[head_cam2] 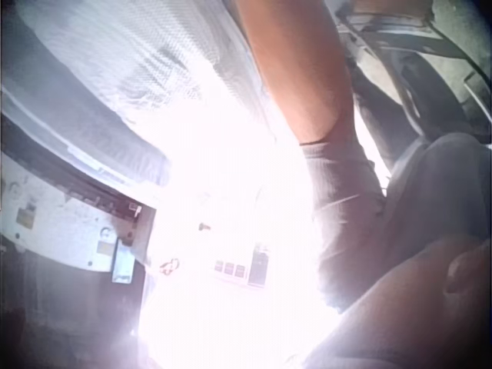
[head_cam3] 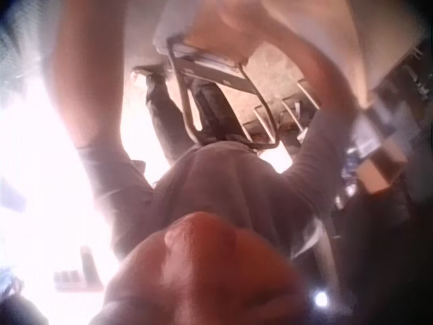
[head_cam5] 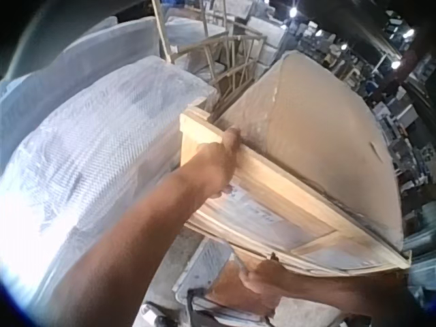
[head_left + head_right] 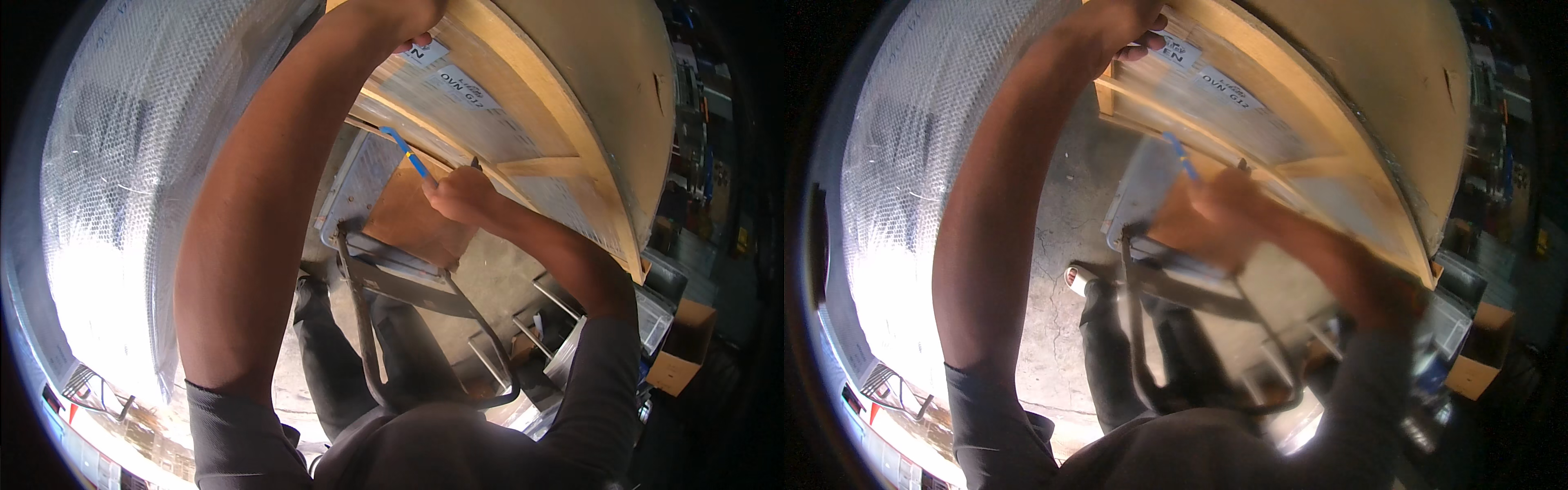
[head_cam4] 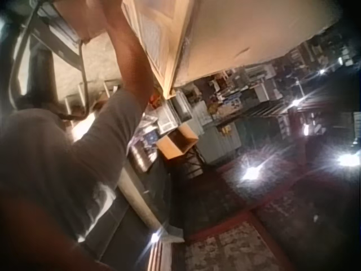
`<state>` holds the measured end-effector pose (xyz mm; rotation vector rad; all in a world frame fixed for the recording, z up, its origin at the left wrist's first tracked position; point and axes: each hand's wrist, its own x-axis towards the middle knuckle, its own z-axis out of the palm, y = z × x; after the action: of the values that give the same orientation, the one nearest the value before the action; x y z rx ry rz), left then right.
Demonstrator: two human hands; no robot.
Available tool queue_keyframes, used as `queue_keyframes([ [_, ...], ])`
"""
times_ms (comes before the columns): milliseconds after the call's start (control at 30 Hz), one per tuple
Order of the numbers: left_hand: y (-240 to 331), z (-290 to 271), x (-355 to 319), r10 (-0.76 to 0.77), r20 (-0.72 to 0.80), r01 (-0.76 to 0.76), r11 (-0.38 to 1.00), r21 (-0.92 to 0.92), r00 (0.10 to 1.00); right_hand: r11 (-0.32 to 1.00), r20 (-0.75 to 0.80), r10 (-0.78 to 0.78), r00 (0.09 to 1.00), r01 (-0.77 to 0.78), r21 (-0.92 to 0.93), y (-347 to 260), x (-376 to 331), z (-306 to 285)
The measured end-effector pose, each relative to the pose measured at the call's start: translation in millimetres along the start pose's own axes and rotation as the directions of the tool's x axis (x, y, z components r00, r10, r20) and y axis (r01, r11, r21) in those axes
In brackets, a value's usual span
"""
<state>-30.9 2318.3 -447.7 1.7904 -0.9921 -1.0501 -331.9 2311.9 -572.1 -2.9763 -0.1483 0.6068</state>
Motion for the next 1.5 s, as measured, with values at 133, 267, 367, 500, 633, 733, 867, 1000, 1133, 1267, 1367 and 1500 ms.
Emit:
queue_keyframes([
  [133, 1.3, -0.1, -2.0, 0.035, -0.006, -0.035, 0.998, 0.044, 0.999, 0.992, 0.059, -0.098, 0.993, 0.102, -0.074, 2.3, 10.3, 12.3],
  [267, -1.4, -0.5, -4.2, 0.084, -0.018, -0.082, 0.994, 0.066, 0.996, 0.980, 0.065, -0.168, 0.984, 0.174, -0.101, 7.6, 20.3, 26.4],
  [367, -1.7, 0.6, -5.6, 0.067, -0.046, -0.070, 0.995, -0.073, 0.997, 0.972, 0.069, -0.218, 0.974, 0.223, -0.078, 7.3, 28.5, 40.6],
  [500, -0.3, 7.4, -3.6, 0.026, -0.091, -0.038, 0.990, -0.135, 0.996, 0.976, -0.114, -0.217, 0.969, 0.219, 0.002, -21.9, 34.4, 67.2],
  [633, -5.3, 11.2, 3.8, -0.020, -0.115, 0.002, 0.989, -0.150, 0.993, 0.981, -0.099, 0.188, 0.977, -0.192, -0.037, -89.6, 45.5, 97.0],
  [733, -13.8, 9.1, 8.7, 0.119, -0.109, -0.099, 0.980, 0.173, 0.987, 0.884, 0.030, 0.466, 0.884, -0.467, 0.034, -125.8, 58.7, 105.3],
  [867, -18.3, 8.0, 10.8, 0.123, -0.123, -0.116, 0.991, 0.069, 0.985, 0.950, 0.274, 0.265, 0.925, -0.299, 0.092, -116.8, 59.5, 99.1],
  [1000, -10.1, 6.7, 9.9, 0.102, -0.122, -0.104, 0.995, -0.006, 0.987, 0.911, 0.280, -0.219, 0.935, 0.299, -0.284, -65.3, 42.6, 79.2],
  [1133, -2.0, 5.5, 1.0, 0.002, -0.084, -0.020, 0.976, -0.216, 0.996, 0.920, 0.193, -0.384, 0.903, 0.357, 0.159, -47.1, 26.5, 71.4],
  [1267, 3.4, -2.4, -9.6, 0.045, -0.043, -0.053, 0.972, -0.227, 0.998, 0.938, -0.005, -0.319, 0.948, 0.316, 0.144, -96.9, 27.6, 106.7],
  [1367, 2.2, -7.8, -18.6, 0.022, -0.023, -0.026, 0.972, -0.233, 0.999, 0.976, -0.036, -0.187, 0.982, 0.190, 0.109, -137.4, 32.1, 144.7],
  [1500, 0.3, -8.1, -23.3, 0.009, -0.028, -0.016, 0.970, -0.241, 1.000, 0.989, 0.207, -0.142, 0.968, 0.131, 0.067, -178.5, 40.3, 199.6],
])
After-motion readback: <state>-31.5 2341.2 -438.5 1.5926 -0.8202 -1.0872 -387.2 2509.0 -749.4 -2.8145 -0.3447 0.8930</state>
